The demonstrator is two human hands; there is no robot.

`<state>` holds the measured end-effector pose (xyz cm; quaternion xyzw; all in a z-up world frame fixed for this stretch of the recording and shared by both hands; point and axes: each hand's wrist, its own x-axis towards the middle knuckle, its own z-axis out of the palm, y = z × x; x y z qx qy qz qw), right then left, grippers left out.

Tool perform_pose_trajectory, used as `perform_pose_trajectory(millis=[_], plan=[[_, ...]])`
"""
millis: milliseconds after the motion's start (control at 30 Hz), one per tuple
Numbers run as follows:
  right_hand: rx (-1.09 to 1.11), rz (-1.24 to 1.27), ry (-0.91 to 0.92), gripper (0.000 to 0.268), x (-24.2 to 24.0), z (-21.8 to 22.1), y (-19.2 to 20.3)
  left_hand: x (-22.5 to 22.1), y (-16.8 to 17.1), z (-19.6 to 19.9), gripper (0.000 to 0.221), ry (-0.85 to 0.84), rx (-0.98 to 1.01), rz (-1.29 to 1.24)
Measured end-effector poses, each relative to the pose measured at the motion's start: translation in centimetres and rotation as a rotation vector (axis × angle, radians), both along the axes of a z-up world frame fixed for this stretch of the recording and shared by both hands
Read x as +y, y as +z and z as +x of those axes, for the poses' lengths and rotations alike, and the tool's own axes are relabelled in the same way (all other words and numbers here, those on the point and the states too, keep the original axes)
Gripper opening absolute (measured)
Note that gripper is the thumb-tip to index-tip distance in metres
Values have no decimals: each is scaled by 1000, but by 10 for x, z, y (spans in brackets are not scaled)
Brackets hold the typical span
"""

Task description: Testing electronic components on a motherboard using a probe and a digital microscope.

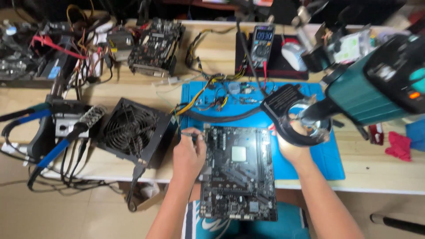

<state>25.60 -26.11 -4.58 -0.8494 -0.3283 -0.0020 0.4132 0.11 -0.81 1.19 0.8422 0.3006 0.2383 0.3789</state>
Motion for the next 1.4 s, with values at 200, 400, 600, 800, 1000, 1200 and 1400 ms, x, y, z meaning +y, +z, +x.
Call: perform_pose_trajectory(millis=[200, 400, 600, 800, 1000, 1200, 1400], plan=[[-111, -32, 39, 11, -9, 11, -26, 2, -7, -2, 8, -36, -72, 45], [-270, -41, 53, 12, -16, 16, -42, 1, -11, -1, 10, -20, -71, 54], [-449, -41, 65, 13, -16, 20, -46, 1, -11, -1, 12, -16, -55, 42], [-628, -37, 81, 14, -16, 24, -52, 2, -13, -2, 12, -10, -61, 35], [-811, -38, 85, 16, -14, 29, -57, 2, -13, 0, 12, -4, -74, 58], [-997, -38, 92, 17, -13, 32, -61, 3, -16, -1, 12, -5, -71, 72], [-1233, -30, 75, 19, -6, 26, -57, 5, -23, 1, 10, -4, -72, 103]])
